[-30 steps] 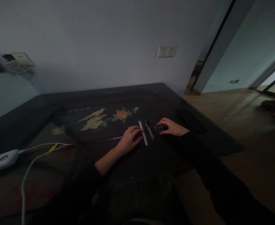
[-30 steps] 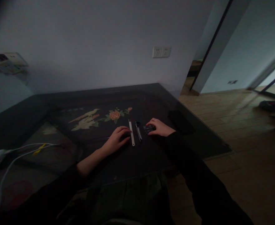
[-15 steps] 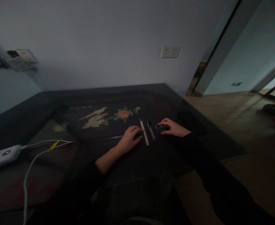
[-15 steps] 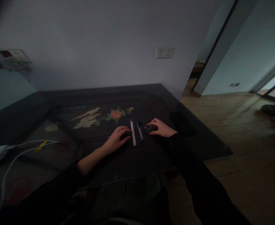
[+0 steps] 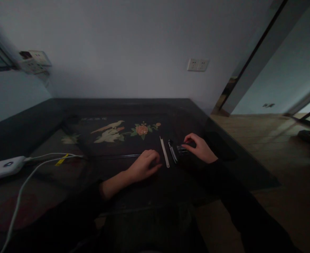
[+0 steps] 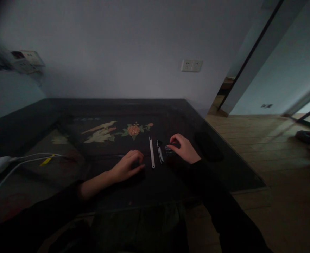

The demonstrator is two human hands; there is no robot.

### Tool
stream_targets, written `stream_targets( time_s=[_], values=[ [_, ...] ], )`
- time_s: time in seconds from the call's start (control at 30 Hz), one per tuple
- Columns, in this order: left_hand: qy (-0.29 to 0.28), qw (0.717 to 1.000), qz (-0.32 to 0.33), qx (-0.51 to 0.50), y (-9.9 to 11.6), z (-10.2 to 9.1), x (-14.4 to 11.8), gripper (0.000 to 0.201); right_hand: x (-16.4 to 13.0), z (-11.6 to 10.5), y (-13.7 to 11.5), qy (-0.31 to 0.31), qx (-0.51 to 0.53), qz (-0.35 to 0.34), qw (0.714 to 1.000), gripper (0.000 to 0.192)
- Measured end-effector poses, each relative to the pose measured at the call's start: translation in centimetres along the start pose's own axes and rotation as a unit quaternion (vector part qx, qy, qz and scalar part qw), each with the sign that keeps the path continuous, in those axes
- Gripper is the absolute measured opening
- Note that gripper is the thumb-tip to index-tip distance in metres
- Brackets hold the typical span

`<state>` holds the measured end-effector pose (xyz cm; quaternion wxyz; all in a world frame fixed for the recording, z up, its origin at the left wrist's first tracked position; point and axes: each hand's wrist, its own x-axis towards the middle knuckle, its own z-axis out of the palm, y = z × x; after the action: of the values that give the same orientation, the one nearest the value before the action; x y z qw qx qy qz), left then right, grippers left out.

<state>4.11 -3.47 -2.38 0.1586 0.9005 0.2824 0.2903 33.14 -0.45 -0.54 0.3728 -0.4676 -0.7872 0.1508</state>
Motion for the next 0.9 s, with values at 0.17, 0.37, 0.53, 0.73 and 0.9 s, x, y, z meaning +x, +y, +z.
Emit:
stream_targets(
  time_s=[0.17, 0.37, 0.53, 0.73, 0.9],
  values=[
    [-0.035, 0.999, 0.034, 0.012, -0.1, -2.0, -2.5, 0.023, -0.2, 3.7, -7.1, -0.089, 0.022, -0.125, 0.988, 0.020],
    [-0.168, 0.975, 0.143, -0.040, -0.2, -1.5, -5.2, 0.027, -2.9, 10.3, -9.6, -0.152, -0.072, -0.465, 0.869, 0.024],
    [-0.195, 0.966, 0.171, 0.010, -0.1, 0.0, -5.6, 0.023, -3.8, 12.1, -8.3, -0.149, -0.068, -0.508, 0.845, 0.021],
    [-0.188, 0.968, 0.159, 0.042, 0.0, -0.1, -5.3, 0.021, -3.8, 12.4, -8.0, -0.130, -0.084, -0.494, 0.856, 0.023],
    [-0.185, 0.970, 0.149, 0.039, 0.2, -0.4, -5.3, 0.020, -3.7, 12.3, -8.2, -0.131, -0.083, -0.484, 0.861, 0.023]
  ],
)
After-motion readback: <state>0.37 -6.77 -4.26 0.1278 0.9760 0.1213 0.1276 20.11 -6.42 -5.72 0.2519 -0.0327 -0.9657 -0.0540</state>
